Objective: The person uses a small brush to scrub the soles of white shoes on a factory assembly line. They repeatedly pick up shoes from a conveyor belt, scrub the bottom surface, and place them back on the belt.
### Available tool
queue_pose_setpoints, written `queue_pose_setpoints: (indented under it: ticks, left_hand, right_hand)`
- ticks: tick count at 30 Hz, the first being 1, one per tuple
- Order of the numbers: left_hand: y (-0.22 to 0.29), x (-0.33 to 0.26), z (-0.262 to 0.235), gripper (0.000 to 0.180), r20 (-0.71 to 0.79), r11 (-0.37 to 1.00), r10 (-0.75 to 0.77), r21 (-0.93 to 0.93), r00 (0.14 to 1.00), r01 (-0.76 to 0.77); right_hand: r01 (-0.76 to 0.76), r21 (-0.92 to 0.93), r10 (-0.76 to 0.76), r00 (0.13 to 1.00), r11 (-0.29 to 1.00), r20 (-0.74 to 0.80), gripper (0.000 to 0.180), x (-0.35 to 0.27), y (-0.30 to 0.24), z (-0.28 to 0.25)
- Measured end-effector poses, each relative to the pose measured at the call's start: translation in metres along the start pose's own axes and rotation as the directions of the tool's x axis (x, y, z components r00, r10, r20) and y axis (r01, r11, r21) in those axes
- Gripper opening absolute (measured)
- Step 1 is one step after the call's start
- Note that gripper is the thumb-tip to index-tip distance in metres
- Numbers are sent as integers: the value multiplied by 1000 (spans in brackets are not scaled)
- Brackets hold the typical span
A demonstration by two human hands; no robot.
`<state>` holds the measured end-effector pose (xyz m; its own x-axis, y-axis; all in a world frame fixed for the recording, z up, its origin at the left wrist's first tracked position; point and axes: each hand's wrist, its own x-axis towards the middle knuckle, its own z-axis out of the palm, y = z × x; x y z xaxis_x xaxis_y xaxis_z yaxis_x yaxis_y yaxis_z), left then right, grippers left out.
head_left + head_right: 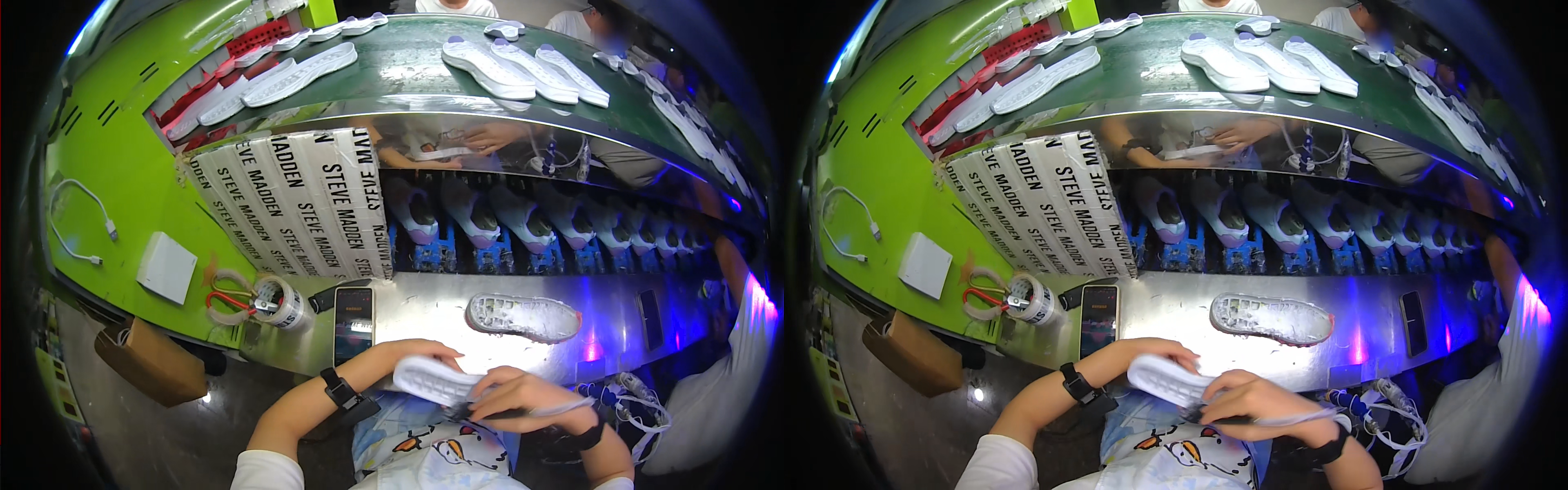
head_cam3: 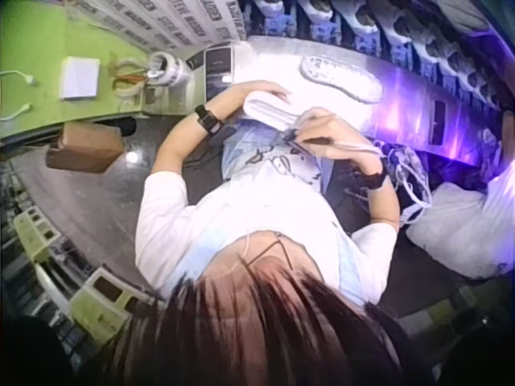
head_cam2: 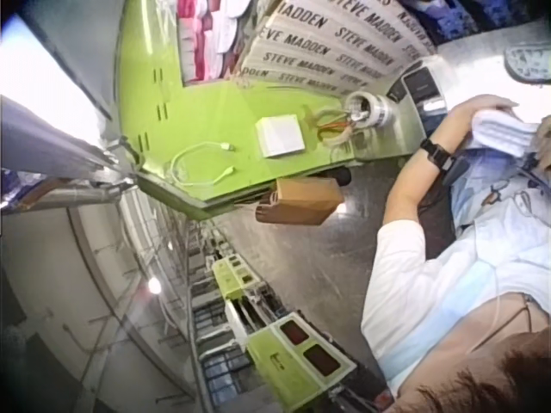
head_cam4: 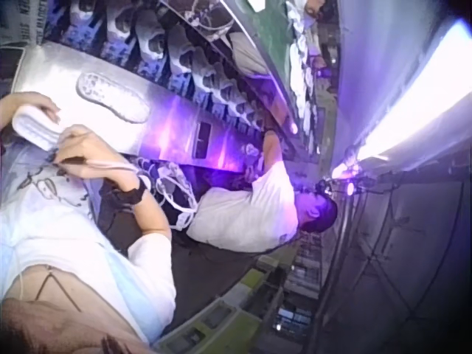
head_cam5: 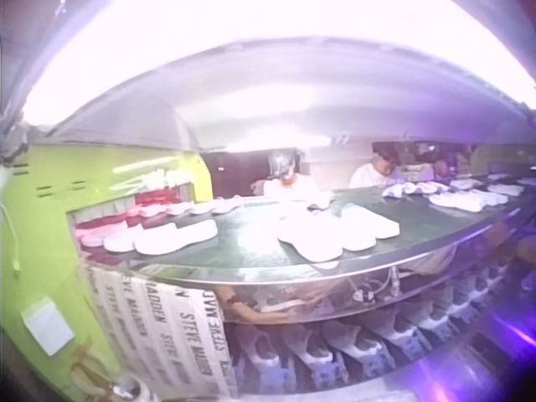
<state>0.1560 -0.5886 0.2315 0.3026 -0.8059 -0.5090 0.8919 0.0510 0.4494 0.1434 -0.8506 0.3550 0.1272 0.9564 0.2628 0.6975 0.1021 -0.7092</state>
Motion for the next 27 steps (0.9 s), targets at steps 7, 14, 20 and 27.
queue_pose_setpoints:
  ticks: [7,14,20,27]
  left_hand:
    - [-35,20,51,68,-219,445,817,-349,533,-825]
    - [-44,31,39,63,-197,310,854,-551,482,-774]
    - [-37,14,51,66,-344,261,818,-494,462,-830]
    - [-20,1,55,67,-168,333,856,-545,489,-769]
  right_hand:
    - [-319,390,474,775,864,-417,23,17,-11,18]
    - [-227,-243,-28,674,943,-738,21,53,9,48]
    - [-303,-88,135,641,949,-755,23,50,5,38]
    - [-320,732,670,701,602,-244,21,41,-8,41]
